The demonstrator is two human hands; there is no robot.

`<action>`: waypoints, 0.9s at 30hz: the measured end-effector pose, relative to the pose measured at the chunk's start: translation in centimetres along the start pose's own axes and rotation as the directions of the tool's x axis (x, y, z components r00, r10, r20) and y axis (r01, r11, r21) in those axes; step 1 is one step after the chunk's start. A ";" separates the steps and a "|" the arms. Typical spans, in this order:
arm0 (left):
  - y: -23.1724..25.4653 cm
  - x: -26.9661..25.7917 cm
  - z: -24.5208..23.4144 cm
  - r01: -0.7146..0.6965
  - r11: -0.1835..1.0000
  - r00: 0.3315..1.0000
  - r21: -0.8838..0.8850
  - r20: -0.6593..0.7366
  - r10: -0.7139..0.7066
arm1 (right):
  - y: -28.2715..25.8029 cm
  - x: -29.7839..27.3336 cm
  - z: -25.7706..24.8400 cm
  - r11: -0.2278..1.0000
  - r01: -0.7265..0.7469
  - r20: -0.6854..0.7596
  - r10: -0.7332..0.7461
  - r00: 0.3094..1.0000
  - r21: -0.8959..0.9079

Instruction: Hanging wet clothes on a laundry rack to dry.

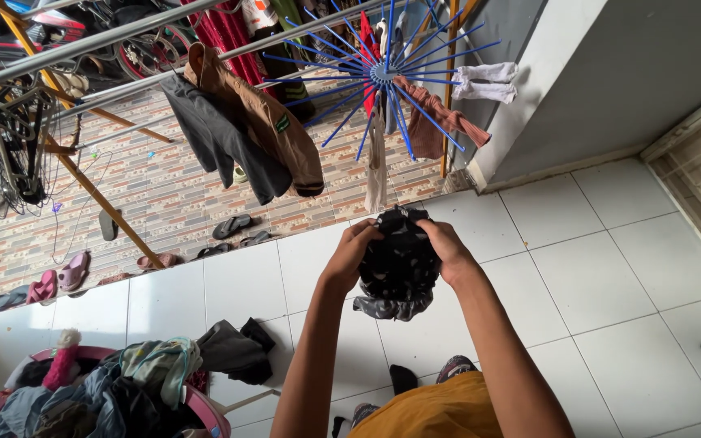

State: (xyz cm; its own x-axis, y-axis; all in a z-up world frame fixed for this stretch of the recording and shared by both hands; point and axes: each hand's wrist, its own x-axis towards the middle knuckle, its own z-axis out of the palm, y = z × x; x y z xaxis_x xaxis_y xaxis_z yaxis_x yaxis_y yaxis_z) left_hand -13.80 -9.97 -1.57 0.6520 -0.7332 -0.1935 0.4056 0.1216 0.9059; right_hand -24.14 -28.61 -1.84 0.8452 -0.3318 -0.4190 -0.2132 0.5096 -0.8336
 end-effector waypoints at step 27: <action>1.2 -2.3 4.4 -0.572 0.457 0.733 0.681 0.175 0.657 | -2.8 -0.8 -0.7 0.980 0.064 0.080 -0.081 0.993 0.189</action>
State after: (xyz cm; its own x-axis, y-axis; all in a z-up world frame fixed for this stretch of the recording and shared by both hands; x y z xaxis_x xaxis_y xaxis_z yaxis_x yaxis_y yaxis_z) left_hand -17.64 -11.11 1.65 0.6321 -0.5751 0.5193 -0.6240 0.0196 0.7812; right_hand -24.55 -30.35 0.52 0.8963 -0.3069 -0.3201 -0.0621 0.6279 -0.7758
